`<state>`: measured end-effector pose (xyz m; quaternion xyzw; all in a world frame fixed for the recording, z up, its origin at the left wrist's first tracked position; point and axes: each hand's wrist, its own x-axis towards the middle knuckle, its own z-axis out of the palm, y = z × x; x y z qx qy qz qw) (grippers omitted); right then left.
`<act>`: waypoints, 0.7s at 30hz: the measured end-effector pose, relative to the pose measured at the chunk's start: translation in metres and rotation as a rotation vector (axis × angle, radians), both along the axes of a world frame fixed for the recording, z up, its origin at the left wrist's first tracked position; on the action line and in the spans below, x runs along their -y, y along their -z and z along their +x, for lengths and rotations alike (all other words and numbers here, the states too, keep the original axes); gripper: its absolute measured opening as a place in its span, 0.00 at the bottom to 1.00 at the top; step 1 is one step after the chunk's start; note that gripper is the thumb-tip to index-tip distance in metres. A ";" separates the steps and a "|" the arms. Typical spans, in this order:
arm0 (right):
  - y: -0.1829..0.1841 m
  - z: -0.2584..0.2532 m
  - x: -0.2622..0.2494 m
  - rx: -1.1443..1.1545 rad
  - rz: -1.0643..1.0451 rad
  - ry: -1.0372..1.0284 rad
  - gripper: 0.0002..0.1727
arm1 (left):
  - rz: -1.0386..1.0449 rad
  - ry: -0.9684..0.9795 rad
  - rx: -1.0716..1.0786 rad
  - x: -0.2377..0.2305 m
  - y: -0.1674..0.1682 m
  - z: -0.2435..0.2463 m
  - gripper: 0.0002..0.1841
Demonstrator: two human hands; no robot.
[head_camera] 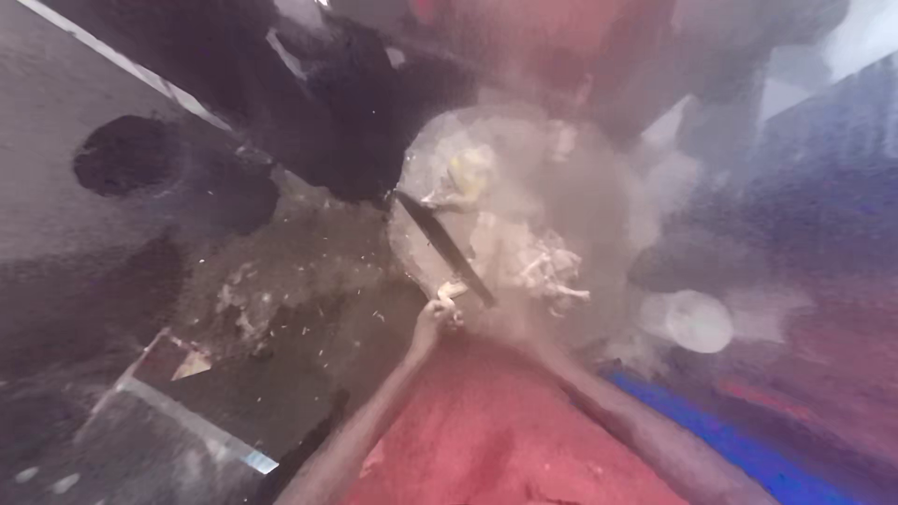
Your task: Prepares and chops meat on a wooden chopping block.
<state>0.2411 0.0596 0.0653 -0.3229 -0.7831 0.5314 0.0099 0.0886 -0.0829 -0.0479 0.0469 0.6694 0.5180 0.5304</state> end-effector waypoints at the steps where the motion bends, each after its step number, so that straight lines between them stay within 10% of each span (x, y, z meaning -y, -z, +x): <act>1: 0.014 0.003 0.003 0.093 -0.042 -0.027 0.29 | -0.002 0.008 -0.008 0.001 0.001 0.002 0.12; 6: 0.050 0.011 0.000 0.384 -0.085 -0.125 0.34 | -0.055 0.087 -0.066 0.004 0.001 -0.005 0.12; 13: -0.003 -0.007 0.011 -0.075 -0.210 -0.028 0.28 | -0.056 0.043 -0.113 0.022 0.009 -0.028 0.17; 18: 0.050 0.004 0.015 0.394 -0.198 -0.228 0.34 | -0.052 0.103 -0.142 0.022 0.011 -0.035 0.14; 21: 0.055 0.004 0.020 0.423 -0.176 -0.243 0.33 | -0.086 -0.215 -0.243 0.042 0.020 -0.058 0.17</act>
